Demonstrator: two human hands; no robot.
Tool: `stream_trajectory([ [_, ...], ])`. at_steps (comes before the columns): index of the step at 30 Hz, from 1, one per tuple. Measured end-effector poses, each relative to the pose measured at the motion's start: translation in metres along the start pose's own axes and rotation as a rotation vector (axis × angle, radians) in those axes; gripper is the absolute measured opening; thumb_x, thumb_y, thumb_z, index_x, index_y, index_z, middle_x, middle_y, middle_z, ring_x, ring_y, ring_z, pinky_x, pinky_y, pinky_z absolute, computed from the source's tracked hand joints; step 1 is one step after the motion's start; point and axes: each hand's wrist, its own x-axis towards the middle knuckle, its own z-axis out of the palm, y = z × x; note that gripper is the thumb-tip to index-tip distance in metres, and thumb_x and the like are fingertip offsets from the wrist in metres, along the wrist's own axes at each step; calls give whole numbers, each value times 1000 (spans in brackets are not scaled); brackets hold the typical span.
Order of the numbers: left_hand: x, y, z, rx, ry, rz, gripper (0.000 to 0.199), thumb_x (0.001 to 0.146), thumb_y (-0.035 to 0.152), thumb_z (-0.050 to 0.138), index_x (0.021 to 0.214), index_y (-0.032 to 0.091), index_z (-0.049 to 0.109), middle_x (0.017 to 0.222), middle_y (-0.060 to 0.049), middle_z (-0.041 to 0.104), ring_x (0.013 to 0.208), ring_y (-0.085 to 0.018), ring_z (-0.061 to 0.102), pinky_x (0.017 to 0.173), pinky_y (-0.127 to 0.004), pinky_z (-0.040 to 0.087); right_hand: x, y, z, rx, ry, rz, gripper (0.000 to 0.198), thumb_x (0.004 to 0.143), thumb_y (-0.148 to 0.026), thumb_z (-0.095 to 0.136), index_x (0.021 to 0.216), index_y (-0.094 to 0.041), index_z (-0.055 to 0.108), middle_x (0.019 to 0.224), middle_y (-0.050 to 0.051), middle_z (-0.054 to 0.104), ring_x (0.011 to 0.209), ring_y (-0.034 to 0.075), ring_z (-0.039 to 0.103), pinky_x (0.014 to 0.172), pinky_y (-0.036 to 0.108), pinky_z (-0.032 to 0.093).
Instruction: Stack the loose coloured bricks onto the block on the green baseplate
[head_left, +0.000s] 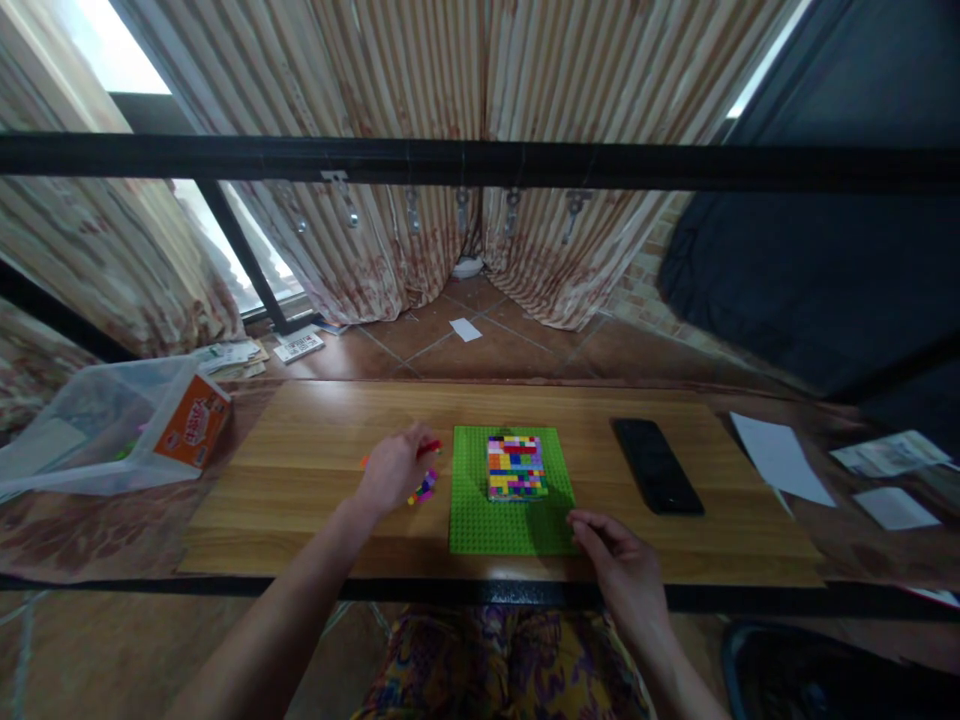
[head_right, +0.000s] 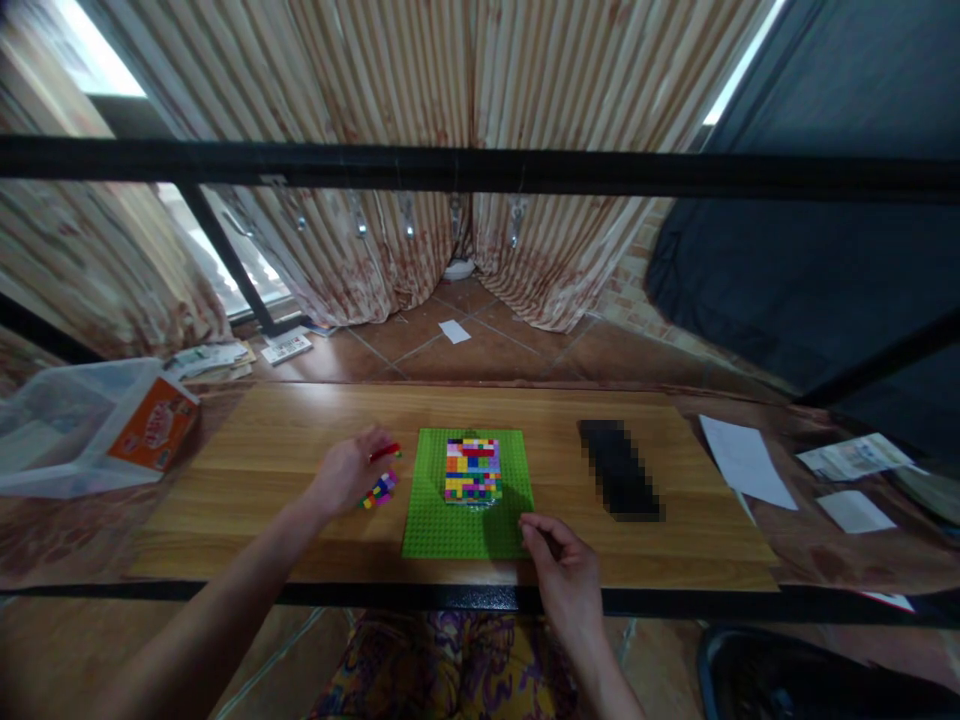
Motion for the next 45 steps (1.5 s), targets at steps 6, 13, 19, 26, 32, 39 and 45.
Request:
stream_trajectory([
  [6, -37, 22, 6, -1134, 182, -396, 34, 60, 24, 78, 91, 17, 65, 83, -1, 68, 69, -14, 64, 67, -30, 54, -15, -24, 19, 63, -76, -28, 26, 70, -44, 71, 82, -21, 74, 81, 5, 72, 70, 18, 63, 67, 32, 51],
  [13, -81, 61, 42, -1494, 152, -507, 28, 56, 16, 82, 79, 19, 66, 80, 4, 68, 73, -11, 65, 73, -26, 56, -38, -39, 60, 181, -261, -36, 21, 73, -38, 70, 87, -22, 72, 79, 2, 69, 74, 16, 61, 71, 29, 49],
  [19, -94, 72, 58, -1437, 113, -478, 26, 62, 23, 80, 83, 20, 65, 81, 3, 67, 77, -11, 64, 76, -24, 53, -41, -43, 72, 193, -257, -51, 18, 74, -37, 69, 81, -21, 71, 76, 1, 68, 72, 16, 60, 69, 29, 49],
  [26, -94, 75, 52, -1243, 106, -441, 25, 66, 24, 77, 86, 20, 62, 75, 4, 65, 69, -10, 60, 69, -22, 50, -37, -40, 71, 178, -304, -41, 20, 76, -39, 67, 81, -20, 70, 75, 1, 68, 71, 16, 60, 68, 28, 47],
  [32, -92, 70, 53, -1163, 50, -427, 31, 65, 25, 77, 88, 21, 58, 69, 5, 64, 61, -10, 57, 61, -21, 48, -36, -42, 73, 150, -340, -36, 20, 79, -40, 65, 78, -20, 68, 71, -1, 64, 67, 14, 55, 63, 25, 43],
  [39, -89, 65, 51, -1113, 4, -368, 26, 66, 22, 74, 87, 21, 59, 65, 5, 59, 57, -10, 53, 56, -19, 43, -34, -42, 74, 135, -369, -25, 18, 78, -37, 66, 76, -20, 68, 71, -1, 64, 68, 15, 55, 65, 25, 42],
  [45, -85, 61, 51, -1052, -35, -312, 19, 67, 21, 71, 81, 18, 58, 65, 4, 56, 58, -9, 49, 56, -20, 40, -32, -37, 76, 242, -353, 67, 17, 71, -36, 73, 72, -19, 71, 68, -1, 64, 64, 13, 52, 62, 24, 40],
])
